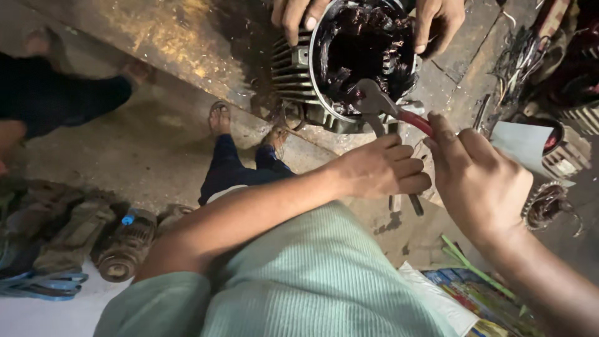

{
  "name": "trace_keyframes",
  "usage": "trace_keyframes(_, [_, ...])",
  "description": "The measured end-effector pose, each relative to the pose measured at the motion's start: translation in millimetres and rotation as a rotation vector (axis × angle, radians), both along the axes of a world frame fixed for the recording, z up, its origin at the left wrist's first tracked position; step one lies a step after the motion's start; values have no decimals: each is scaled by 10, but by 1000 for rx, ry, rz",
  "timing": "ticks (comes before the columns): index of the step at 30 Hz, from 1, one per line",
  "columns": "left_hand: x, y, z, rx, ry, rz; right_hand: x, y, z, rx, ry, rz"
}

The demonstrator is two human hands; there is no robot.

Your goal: The person uses pliers and a hammer to remove copper windings from a motor stator placed on a workbench. They repeatedly grip and pull the windings while striking the pliers with the hammer to loosen and extract the material.

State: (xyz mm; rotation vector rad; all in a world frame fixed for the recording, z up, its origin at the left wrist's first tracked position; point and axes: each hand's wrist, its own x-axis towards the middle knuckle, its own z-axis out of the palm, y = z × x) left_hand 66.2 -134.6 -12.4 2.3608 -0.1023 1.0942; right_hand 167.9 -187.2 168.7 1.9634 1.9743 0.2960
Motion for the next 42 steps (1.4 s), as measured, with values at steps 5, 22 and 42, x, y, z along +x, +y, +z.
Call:
trace_keyframes(5, [-109,53,98,-92,-75,172,158,105,118,-443,95,-270])
trace_keyframes(22, [335,120,-307,-103,-229,245,770,3,-226,-1117,1130,-1861])
trace_keyframes(42, [440,-6,-434,-36,-343,178,194,-574,-501,-861,888,-1244])
